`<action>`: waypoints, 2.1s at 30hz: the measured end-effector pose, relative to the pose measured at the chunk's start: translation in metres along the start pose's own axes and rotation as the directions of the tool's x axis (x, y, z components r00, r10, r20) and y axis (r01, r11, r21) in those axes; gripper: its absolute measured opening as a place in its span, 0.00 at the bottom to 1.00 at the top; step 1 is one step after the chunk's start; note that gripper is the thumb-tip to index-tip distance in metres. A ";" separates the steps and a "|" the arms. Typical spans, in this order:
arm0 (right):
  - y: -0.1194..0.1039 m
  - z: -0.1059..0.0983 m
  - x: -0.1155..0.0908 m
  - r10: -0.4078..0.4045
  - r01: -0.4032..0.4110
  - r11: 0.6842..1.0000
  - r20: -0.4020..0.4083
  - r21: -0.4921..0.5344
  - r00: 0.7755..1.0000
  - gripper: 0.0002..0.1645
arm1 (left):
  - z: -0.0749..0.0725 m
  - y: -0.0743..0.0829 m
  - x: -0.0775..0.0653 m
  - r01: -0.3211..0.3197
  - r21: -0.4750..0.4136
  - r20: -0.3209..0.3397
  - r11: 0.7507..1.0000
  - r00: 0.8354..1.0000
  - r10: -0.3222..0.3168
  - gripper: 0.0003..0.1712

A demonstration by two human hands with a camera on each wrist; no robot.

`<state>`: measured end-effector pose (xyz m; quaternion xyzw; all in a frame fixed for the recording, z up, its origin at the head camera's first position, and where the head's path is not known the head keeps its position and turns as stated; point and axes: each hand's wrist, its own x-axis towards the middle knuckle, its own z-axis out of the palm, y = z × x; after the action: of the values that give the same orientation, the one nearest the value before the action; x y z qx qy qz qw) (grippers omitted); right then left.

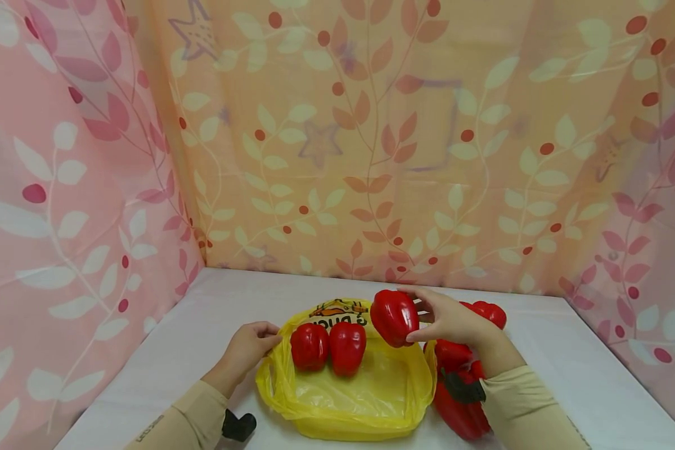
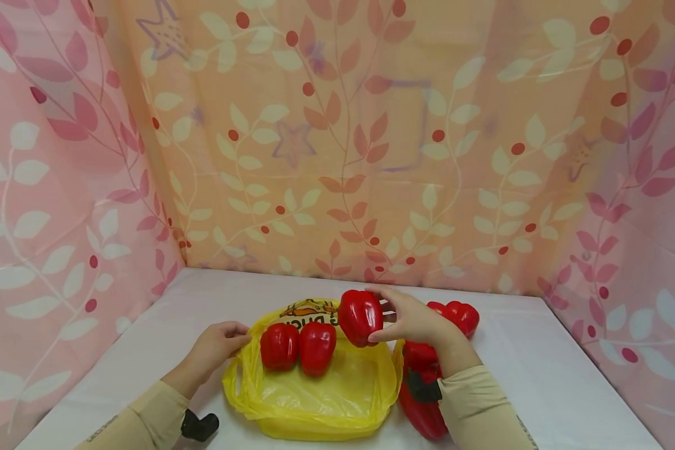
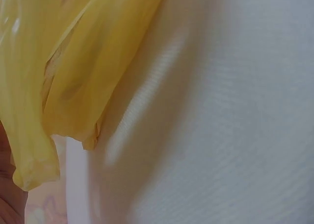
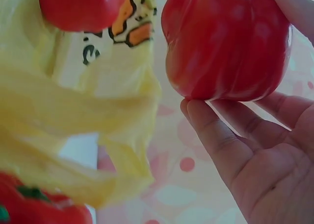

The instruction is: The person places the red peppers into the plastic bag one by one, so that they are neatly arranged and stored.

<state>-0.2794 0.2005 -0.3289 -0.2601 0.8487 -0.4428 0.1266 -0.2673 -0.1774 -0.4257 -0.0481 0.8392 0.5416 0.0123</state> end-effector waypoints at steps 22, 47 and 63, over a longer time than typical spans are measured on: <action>0.011 0.023 0.018 0.040 -0.038 0.999 0.082 -0.025 0.996 0.49 | -0.002 0.001 -0.003 0.006 -0.006 -0.004 1.000 1.000 -0.006 0.06; 0.004 0.032 0.020 0.120 -0.110 0.923 0.005 -0.368 0.993 0.51 | -0.001 0.000 -0.003 0.012 0.004 -0.005 1.000 1.000 -0.012 0.06; 0.005 0.038 0.025 0.198 -0.180 0.898 0.002 -0.402 0.980 0.50 | 0.000 -0.003 -0.001 -0.004 0.003 -0.011 1.000 1.000 0.004 0.05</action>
<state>-0.2853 0.1630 -0.3545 -0.2064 0.9394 -0.2402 0.1315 -0.2661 -0.1780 -0.4282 -0.0496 0.8401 0.5401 0.0069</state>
